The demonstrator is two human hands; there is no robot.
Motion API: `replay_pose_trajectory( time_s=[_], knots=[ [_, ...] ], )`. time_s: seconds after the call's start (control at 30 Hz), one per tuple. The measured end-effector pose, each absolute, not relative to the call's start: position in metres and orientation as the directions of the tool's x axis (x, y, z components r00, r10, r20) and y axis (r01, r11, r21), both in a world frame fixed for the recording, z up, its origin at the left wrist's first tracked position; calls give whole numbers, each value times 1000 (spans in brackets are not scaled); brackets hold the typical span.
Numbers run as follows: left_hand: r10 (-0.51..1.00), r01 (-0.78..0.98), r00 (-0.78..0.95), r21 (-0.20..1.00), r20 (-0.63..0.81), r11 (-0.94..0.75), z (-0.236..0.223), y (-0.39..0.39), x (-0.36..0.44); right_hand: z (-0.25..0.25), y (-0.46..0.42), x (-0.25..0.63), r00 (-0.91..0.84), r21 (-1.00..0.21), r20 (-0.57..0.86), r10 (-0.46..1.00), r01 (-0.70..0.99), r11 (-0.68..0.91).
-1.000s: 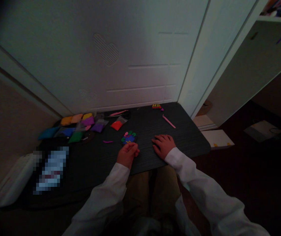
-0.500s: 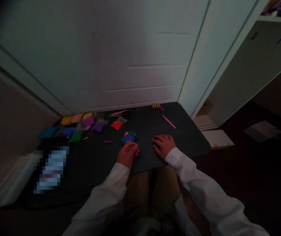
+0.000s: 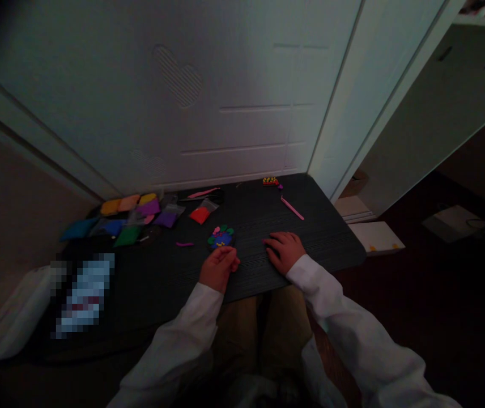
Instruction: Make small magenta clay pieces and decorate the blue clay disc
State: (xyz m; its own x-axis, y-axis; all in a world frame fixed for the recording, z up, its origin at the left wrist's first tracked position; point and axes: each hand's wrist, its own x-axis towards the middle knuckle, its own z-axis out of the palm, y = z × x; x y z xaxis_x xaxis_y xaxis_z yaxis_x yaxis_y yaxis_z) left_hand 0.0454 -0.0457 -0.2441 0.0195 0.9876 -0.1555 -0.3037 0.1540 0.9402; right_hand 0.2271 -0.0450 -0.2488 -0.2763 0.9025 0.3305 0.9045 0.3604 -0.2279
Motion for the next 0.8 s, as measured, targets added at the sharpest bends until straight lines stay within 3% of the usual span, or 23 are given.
replay_pose_trajectory(
  time_s=[0.27, 0.57, 0.8],
  knots=[
    [976, -298, 118, 931, -184, 211, -253, -44, 36, -253, -43, 232, -268, -296, 366, 891, 874, 384],
    [927, -253, 121, 892, -354, 374, -240, -46, 34, -247, -42, 231, -274, -295, 277, 921, 888, 353],
    [905, -256, 142, 868, -402, 425, -241, -48, 31, -245, -41, 229, -294, -265, 206, 934, 902, 342]
  ],
)
